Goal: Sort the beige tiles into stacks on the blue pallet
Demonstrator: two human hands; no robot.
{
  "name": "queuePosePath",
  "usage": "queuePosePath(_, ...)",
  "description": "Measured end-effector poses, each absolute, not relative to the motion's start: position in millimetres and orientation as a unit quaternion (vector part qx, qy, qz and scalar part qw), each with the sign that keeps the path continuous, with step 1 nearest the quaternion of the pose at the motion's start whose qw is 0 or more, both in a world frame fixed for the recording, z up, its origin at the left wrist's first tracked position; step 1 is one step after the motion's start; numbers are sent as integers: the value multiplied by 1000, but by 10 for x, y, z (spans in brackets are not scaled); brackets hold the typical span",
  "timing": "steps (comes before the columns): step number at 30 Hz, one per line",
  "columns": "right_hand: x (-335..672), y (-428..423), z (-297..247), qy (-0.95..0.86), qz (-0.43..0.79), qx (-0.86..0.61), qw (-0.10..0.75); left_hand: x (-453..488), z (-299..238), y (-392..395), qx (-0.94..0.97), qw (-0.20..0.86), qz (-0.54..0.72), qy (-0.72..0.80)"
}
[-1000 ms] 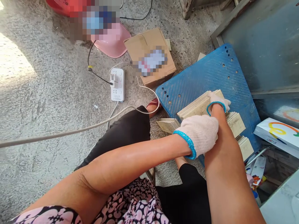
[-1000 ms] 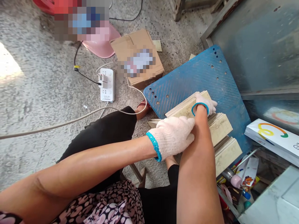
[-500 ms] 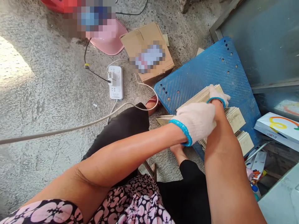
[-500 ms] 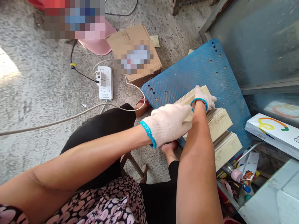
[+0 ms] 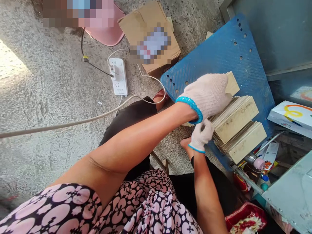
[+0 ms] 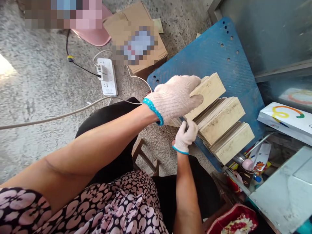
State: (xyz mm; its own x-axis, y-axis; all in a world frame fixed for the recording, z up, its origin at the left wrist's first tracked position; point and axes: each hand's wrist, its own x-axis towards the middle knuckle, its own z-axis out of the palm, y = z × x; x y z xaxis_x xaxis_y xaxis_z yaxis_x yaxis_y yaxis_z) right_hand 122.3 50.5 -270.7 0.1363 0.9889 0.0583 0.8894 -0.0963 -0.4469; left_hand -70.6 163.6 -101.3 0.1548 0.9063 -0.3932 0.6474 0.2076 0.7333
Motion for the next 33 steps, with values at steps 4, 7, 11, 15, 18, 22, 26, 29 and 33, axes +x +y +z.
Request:
queuePosePath(4,1217,-93,-2998,-634,125,-739,191,-641,-1023,1624,618,441,151,633)
queuePosePath(7,1203,-205,-3116,-647,132,-736,148,-604,-1036,1620,622,446,153,625)
queuePosePath(11,1205,-135,-3183,-680,146,-711,99,-579,-1044,1627,626,451,146,619)
queuePosePath(15,1201,-112,-3195,-693,145,-705,45,-563,-1049,1633,622,461,150,615)
queuePosePath(18,1174,-144,-3177,-697,149,-701,11,-552,-1058,1635,617,465,148,617)
queuePosePath(22,1123,-138,-3148,-684,168,-710,0,-544,-1072,1626,627,451,150,617)
queuePosePath(26,1084,-97,-3130,-664,178,-726,23,-543,-1065,1600,628,435,157,626)
queuePosePath(29,1068,-136,-3155,-643,189,-740,58,-541,-1054,1590,627,434,149,629)
queuePosePath(33,1098,-256,-3282,-615,266,-739,66,-536,-1062,1597,625,429,139,638)
